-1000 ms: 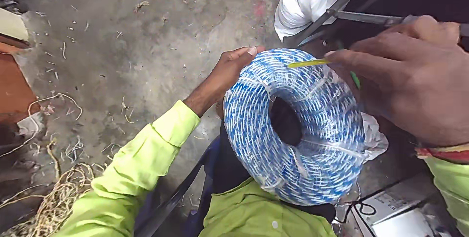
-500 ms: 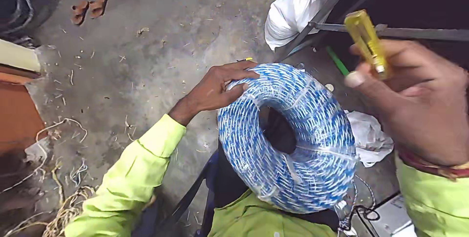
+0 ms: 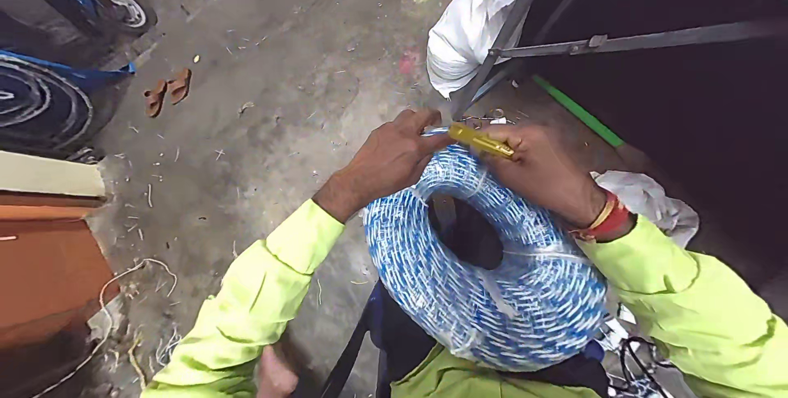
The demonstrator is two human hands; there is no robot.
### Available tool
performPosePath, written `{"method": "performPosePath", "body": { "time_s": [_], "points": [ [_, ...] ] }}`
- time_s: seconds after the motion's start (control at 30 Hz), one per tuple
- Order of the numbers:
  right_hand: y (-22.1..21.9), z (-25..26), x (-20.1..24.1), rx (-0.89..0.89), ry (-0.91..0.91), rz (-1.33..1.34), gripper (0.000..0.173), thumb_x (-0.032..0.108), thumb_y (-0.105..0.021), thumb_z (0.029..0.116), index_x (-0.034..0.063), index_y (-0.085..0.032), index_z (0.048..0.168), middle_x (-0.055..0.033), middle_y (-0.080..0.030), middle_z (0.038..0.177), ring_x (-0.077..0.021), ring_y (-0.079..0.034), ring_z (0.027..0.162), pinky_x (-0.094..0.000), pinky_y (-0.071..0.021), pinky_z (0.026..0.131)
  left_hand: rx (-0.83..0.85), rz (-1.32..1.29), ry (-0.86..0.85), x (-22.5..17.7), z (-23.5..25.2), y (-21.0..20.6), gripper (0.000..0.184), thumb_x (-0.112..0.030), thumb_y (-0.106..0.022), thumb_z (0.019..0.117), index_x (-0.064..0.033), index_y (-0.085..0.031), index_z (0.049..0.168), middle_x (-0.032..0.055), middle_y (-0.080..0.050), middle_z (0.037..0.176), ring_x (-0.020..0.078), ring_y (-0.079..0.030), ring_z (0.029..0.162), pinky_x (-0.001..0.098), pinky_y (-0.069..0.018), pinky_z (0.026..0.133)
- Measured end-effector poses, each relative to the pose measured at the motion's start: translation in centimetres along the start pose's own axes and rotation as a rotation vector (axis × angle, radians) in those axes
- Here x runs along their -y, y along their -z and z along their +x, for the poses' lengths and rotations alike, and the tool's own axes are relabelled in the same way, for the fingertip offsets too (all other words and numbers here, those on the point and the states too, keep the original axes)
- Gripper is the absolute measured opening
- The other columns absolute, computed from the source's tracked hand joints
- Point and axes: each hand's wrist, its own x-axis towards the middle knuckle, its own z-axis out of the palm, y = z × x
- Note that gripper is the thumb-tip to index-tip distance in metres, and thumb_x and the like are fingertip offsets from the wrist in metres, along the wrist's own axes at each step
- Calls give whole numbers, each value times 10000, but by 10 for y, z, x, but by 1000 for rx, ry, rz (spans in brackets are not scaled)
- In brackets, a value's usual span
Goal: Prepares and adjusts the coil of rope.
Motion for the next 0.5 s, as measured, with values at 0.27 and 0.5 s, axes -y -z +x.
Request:
{"method": "performPosePath", "body": {
  "time_s": [0.27,0.5],
  "points": [
    [1,-2,-2,64,73,-102,182,177,-730,863,223,-761,1037,1,-672,730,-187,-616,598,-450,-471,512,150,-175,94,11,37,17,319,-323,-535,1052,-138,-763,1177,60,-723,1154,189,-697,1032,459,-562,900],
    [-19,-24,-6,-49,252,-122,120,173,-626,843,153,-729,902,3,-589,598,-189,-587,508,-422,-436,431,256,-100,76,9,52,22,367,-444,-687,953,-149,-788,1145,64,-724,1063,192,-691,944,451,-563,833]
  ]
}}
